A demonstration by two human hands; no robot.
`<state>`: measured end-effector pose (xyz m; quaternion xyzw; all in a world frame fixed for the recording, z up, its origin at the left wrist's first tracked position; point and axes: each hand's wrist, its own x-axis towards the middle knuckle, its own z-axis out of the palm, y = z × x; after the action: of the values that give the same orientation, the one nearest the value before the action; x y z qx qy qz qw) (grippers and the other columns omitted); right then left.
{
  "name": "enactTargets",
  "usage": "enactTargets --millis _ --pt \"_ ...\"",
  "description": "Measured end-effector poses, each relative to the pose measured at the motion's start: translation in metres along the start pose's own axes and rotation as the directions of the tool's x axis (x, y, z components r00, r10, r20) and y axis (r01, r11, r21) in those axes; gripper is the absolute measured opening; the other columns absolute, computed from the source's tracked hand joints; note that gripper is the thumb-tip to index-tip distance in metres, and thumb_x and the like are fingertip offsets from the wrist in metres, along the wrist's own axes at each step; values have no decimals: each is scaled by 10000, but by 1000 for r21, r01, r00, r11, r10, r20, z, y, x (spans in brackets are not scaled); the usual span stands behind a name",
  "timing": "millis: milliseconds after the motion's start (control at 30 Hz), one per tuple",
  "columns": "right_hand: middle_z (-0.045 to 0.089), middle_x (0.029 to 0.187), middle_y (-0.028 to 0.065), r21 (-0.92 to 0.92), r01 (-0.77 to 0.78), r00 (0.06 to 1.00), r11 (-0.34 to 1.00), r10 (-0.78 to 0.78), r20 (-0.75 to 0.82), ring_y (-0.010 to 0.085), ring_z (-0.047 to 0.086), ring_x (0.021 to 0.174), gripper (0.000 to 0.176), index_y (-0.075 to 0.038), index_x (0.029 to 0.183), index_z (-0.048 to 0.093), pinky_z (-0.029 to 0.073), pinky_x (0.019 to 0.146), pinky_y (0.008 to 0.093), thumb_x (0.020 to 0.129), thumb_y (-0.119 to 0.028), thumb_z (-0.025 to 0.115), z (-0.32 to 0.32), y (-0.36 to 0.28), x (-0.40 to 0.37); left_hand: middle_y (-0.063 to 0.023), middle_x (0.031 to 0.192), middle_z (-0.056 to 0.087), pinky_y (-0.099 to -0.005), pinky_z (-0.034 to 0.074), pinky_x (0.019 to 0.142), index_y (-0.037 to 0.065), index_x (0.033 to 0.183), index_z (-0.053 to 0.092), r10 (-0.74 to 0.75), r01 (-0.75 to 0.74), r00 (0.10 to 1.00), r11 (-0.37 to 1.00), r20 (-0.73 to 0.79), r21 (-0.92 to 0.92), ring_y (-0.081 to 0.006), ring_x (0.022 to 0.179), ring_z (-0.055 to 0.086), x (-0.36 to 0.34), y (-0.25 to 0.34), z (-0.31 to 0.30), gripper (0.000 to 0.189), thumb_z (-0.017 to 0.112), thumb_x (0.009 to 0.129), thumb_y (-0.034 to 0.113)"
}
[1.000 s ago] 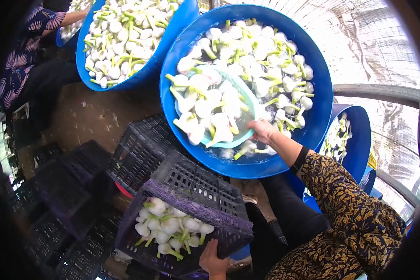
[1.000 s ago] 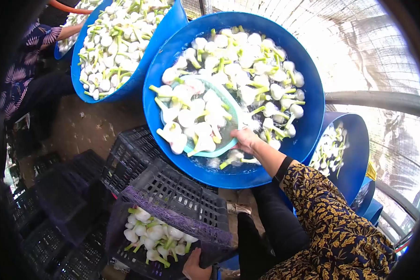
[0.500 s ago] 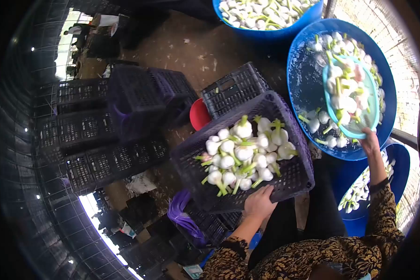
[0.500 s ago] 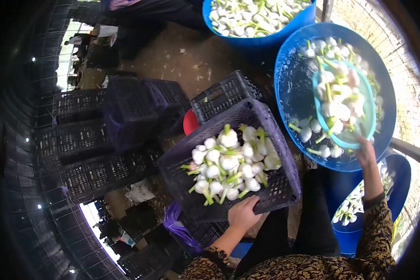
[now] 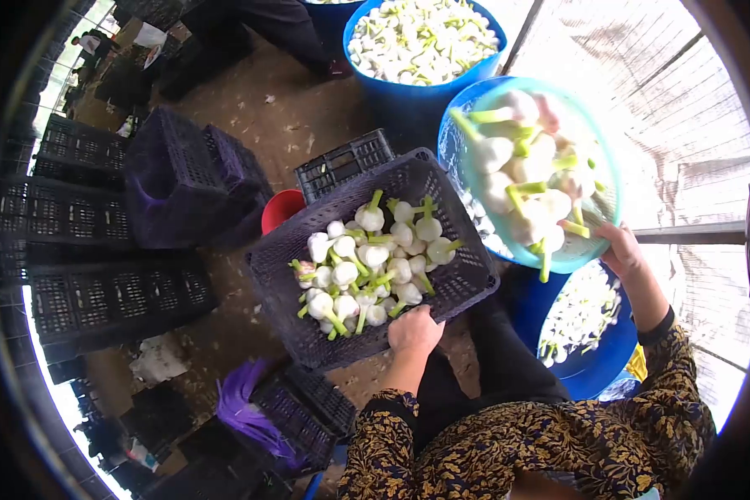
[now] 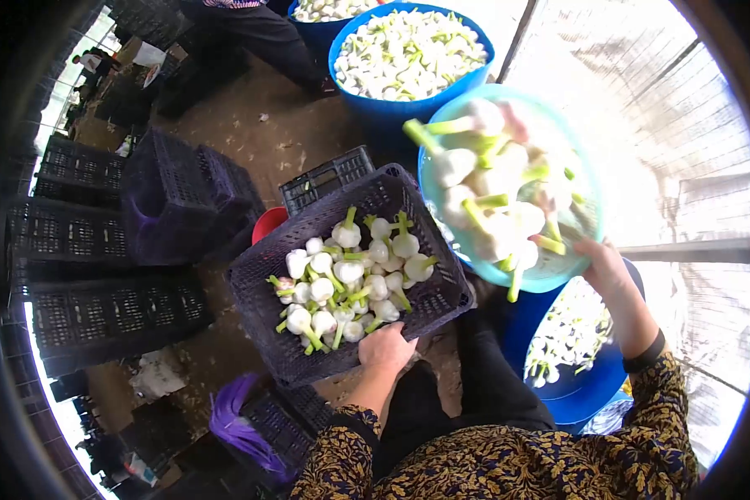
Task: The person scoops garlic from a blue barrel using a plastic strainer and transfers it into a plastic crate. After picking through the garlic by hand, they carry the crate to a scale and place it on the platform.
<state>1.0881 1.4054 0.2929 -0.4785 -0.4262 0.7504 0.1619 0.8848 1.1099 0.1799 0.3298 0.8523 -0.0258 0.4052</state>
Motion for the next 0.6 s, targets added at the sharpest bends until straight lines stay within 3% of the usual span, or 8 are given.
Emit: enactTargets --millis 133,167,200,267,333,400,433,600 --pt "566 1137 186 -168 84 995 982 -72 76 251 590 1013 510 30 1262 448 495 863 336 752 32 477 56 -19 1 -85 991 669 -388 500 785 174 1053 636 13 -12 997 1000 73 -12 -259 927 636 0 0 -8 403 579 793 477" --pt "560 1175 162 -441 209 977 873 -164 140 214 605 967 444 29 1214 492 508 818 315 771 41 466 67 -16 7 -87 982 670 -386 499 786 162 1056 632 7 -5 995 1000 102 -24 -263 922 636 -1 -1 -8 406 576 800 473" --pt "554 1212 139 -663 325 946 674 -229 231 177 619 921 387 28 1167 537 522 773 294 790 50 455 82 -14 11 -87 982 670 -386 499 786 162 1056 632 7 -4 995 999 96 -35 -263 922 636 -1 -3 -4 406 576 800 473" --pt "534 1269 137 -637 486 874 599 -346 342 193 627 956 446 -22 1177 565 521 769 308 757 99 480 151 -8 3 -92 945 671 -387 495 788 136 1057 624 109 -111 989 994 -105 -22 -267 905 638 -1 -10 11 407 574 809 454" --pt "485 1323 171 -648 761 553 -16 -506 662 267 634 984 583 -103 1240 546 528 758 344 702 123 521 189 15 16 -98 912 668 -394 492 780 115 1008 624 131 -136 984 990 -118 -32 -274 884 637 -4 -11 10 379 591 801 432" --pt "446 1326 226 -644 755 545 -122 -428 721 365 531 1132 740 -246 1291 511 517 842 372 654 129 502 217 19 12 -114 840 670 -399 502 752 82 866 625 161 -180 966 980 -202 -80 -288 810 652 -6 -13 13 328 569 814 401" --pt "423 1353 213 -605 766 473 -220 -445 761 374 527 1131 791 -241 1296 505 527 824 389 614 160 487 224 24 17 -114 840 670 -399 502 752 82 866 625 156 -175 968 981 -197 -87 -288 810 652 -5 -14 13 328 569 814 401" --pt "382 1385 208 -589 785 443 -191 -490 751 379 526 1133 735 -240 1291 511 522 844 379 655 124 563 229 16 26 -111 836 671 -401 513 714 92 853 626 155 -172 974 980 -166 -96 -288 789 658 -4 -14 13 301 584 805 387"
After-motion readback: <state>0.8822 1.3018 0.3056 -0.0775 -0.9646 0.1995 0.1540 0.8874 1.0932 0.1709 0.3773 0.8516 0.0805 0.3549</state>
